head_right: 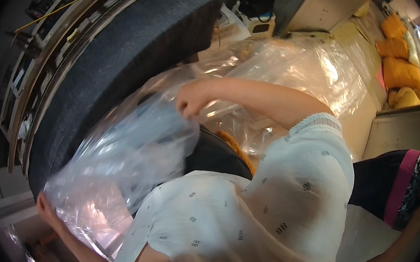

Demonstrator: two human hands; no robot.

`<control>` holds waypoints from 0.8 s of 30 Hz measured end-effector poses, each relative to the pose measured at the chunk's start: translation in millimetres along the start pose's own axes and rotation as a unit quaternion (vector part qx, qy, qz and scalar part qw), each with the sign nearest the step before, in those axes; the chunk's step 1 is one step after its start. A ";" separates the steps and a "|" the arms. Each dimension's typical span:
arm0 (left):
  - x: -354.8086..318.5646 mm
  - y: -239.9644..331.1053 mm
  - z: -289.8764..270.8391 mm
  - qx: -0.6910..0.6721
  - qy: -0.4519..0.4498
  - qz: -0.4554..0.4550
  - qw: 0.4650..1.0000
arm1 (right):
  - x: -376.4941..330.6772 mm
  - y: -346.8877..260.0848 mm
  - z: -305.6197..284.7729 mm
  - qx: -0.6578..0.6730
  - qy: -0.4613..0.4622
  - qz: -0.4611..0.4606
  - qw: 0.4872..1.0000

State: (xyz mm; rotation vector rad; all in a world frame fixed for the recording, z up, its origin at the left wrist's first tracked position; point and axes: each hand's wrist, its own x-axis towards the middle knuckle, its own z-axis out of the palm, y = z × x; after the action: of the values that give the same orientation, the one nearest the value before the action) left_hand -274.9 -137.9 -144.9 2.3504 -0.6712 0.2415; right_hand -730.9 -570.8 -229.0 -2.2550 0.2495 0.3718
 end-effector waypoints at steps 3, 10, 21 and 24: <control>12.3 -123.3 -121.5 0.053 0.142 -0.116 0.982 | -12.8 -0.4 39.9 0.028 -0.114 0.071 0.991; 88.1 -143.4 -110.2 0.270 0.083 0.113 0.953 | -156.2 155.7 64.0 -0.243 -0.159 0.428 0.856; 188.7 -166.2 57.5 0.195 -0.051 0.053 0.978 | -307.3 136.9 -116.3 -0.217 0.402 0.630 0.628; 259.9 -180.9 108.9 0.223 -0.031 0.056 0.973 | -320.2 161.9 -279.0 -0.308 0.650 0.243 0.651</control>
State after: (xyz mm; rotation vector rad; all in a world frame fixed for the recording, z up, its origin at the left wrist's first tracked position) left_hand 40.6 -197.4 -239.9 2.7589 -0.8518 0.4047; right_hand -1028.0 -869.6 -58.8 -2.6383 1.6977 -1.2045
